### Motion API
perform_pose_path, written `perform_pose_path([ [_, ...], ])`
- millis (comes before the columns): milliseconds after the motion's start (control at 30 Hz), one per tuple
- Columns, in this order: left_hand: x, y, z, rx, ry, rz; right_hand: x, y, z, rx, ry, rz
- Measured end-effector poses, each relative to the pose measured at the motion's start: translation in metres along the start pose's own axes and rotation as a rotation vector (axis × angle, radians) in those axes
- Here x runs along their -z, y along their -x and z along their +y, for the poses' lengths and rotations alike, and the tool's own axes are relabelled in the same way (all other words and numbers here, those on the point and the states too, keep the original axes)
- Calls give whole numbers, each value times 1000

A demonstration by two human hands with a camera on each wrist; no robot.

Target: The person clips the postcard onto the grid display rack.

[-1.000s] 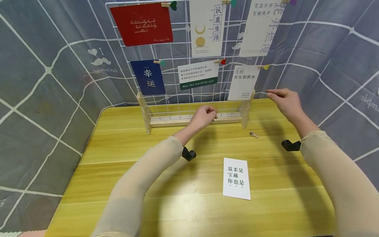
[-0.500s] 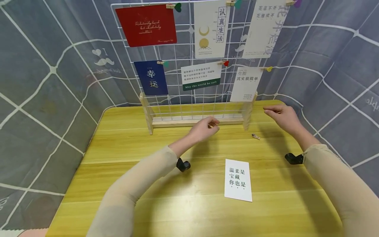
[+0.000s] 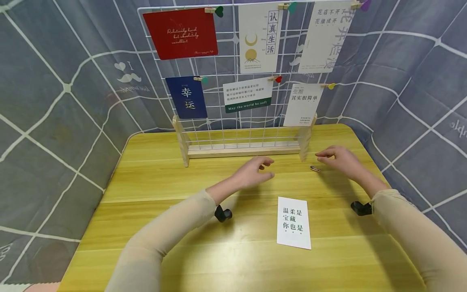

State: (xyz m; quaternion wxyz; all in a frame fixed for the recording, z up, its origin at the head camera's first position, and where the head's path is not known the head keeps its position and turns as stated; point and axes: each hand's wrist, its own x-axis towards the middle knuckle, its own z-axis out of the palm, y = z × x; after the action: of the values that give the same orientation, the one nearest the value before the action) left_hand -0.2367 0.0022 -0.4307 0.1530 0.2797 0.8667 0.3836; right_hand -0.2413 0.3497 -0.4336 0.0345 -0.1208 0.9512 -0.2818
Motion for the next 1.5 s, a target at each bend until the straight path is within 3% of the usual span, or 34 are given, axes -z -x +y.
perform_pose_path([
  [167,-5,5,1,-6,-20,-37,-8,4,2,6,1,-27],
  [400,-20,11,2,-29,-102,-80,-18,5,13,12,6,21],
  [733,-50,23,4,-74,-351,-183,-30,9,22,18,36,76],
  [1300,-83,42,-2,-296,-702,-368,-47,7,33,15,47,97],
  [1500,-91,48,-4,-322,-797,-412,-50,6,34,1,56,98],
])
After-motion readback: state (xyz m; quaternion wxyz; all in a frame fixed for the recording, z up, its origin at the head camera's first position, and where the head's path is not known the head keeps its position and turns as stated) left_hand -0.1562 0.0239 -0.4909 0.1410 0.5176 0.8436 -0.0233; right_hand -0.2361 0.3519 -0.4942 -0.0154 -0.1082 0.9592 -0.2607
